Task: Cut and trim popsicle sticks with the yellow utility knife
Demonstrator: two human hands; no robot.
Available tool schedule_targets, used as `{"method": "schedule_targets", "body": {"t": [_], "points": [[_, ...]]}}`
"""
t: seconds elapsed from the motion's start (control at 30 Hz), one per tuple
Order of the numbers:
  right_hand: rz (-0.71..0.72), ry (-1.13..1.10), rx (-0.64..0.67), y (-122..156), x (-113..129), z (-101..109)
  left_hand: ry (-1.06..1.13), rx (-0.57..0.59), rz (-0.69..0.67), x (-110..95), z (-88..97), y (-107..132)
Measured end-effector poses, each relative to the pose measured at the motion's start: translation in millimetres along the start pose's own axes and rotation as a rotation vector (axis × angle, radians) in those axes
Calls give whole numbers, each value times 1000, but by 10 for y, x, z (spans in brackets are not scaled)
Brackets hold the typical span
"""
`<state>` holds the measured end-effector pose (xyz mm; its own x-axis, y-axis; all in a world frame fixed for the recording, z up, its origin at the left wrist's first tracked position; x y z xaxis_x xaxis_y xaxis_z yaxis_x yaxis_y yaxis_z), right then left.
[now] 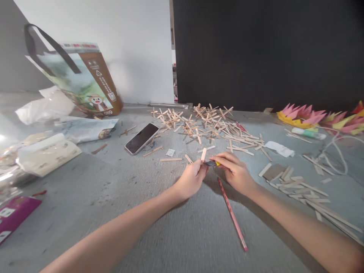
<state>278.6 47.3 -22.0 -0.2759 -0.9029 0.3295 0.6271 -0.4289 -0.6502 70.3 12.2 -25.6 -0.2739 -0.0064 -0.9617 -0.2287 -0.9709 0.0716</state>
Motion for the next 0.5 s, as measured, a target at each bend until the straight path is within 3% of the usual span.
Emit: {"method": "schedule_targets", "body": {"t": [0.5], "points": [[21, -11, -12, -5, -5, -1, -96, 38, -18, -19, 16, 5]]}}
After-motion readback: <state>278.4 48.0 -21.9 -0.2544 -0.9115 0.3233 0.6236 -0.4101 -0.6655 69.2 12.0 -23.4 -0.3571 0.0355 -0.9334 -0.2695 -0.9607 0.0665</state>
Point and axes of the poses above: each hand's wrist, its own y-axis away from the middle knuckle, its own z-axis out of the back of the hand, x = y × z, the point moved 1 cm from there along -y, towards the middle knuckle, and after that the axes turned 13 degrees about z, right-handed, at the moved point
